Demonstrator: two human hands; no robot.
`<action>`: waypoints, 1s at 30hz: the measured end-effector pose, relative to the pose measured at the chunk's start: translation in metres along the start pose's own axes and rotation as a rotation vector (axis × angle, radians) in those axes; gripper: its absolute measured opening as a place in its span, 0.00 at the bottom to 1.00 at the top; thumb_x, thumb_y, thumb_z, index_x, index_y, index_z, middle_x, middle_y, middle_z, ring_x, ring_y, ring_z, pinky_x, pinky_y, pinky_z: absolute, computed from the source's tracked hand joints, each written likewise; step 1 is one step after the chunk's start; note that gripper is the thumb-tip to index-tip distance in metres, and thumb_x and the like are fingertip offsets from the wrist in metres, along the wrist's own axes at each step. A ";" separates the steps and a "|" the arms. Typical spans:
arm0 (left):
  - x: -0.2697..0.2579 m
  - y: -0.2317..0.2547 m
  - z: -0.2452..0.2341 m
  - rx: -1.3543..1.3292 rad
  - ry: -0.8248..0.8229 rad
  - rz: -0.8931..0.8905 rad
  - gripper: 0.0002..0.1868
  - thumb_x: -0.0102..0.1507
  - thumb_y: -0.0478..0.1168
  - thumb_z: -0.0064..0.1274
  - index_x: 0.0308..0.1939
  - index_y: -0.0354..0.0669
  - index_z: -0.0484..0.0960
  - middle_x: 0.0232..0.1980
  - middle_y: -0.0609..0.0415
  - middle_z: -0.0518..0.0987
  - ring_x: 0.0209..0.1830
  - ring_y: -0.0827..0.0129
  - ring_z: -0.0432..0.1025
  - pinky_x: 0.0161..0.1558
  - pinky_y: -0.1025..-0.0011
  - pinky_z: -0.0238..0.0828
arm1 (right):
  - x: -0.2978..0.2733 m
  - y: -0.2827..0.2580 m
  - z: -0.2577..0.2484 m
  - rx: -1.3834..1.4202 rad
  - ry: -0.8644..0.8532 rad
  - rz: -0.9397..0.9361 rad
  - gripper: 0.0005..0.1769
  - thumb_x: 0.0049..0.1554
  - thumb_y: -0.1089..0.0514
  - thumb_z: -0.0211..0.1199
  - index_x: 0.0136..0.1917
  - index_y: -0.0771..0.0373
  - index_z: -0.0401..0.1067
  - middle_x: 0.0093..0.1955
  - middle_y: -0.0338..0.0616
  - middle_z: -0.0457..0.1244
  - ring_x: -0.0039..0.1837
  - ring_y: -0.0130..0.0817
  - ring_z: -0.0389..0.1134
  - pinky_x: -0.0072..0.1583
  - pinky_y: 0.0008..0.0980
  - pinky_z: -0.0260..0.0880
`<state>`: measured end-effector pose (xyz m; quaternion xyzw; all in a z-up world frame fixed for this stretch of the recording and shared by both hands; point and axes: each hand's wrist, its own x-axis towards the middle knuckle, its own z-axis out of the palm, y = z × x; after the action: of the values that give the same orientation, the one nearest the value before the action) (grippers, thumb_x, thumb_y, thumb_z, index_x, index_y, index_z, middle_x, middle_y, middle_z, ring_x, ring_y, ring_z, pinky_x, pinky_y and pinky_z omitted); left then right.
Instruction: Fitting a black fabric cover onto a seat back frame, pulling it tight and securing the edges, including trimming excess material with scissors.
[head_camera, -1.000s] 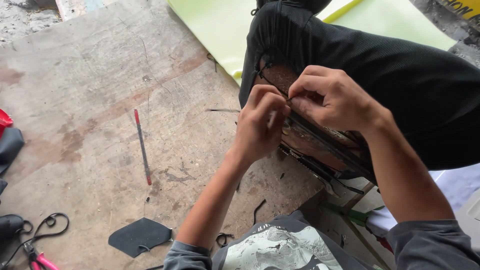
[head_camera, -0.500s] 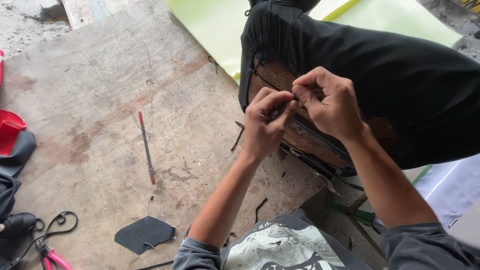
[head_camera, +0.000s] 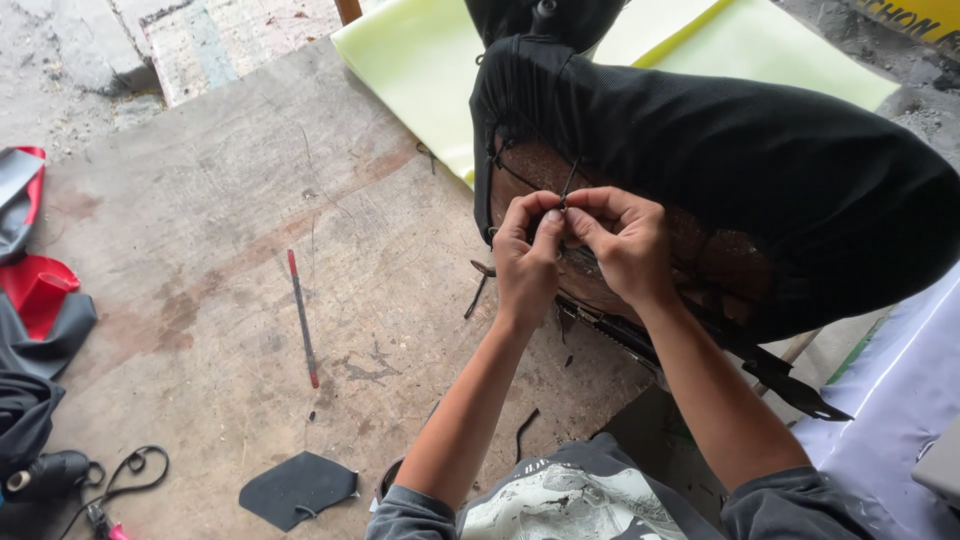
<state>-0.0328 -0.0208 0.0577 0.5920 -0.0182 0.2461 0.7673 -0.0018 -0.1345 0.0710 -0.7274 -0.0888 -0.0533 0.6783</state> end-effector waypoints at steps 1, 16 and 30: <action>-0.001 0.000 0.001 -0.084 -0.005 -0.030 0.06 0.70 0.32 0.52 0.48 0.41 0.83 0.40 0.58 0.76 0.42 0.77 0.72 0.45 0.73 0.72 | -0.003 -0.002 0.000 0.020 0.004 0.023 0.08 0.62 0.67 0.68 0.55 0.72 0.78 0.41 0.53 0.71 0.42 0.34 0.75 0.46 0.34 0.82; -0.004 -0.002 -0.003 0.138 -0.005 0.110 0.12 0.68 0.26 0.56 0.50 0.45 0.88 0.44 0.57 0.78 0.38 0.77 0.75 0.40 0.76 0.75 | -0.007 0.009 0.000 0.044 0.072 0.041 0.06 0.60 0.62 0.73 0.49 0.67 0.81 0.33 0.50 0.70 0.38 0.28 0.72 0.40 0.25 0.77; -0.009 -0.019 -0.001 0.169 -0.047 0.221 0.14 0.65 0.23 0.54 0.48 0.44 0.86 0.44 0.55 0.78 0.40 0.69 0.76 0.45 0.69 0.78 | -0.022 0.028 0.002 0.202 0.142 0.166 0.08 0.60 0.63 0.71 0.51 0.70 0.80 0.36 0.50 0.70 0.38 0.31 0.71 0.40 0.28 0.76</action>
<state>-0.0334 -0.0261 0.0370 0.6545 -0.0805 0.3158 0.6822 -0.0180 -0.1357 0.0391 -0.6546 0.0149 -0.0388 0.7548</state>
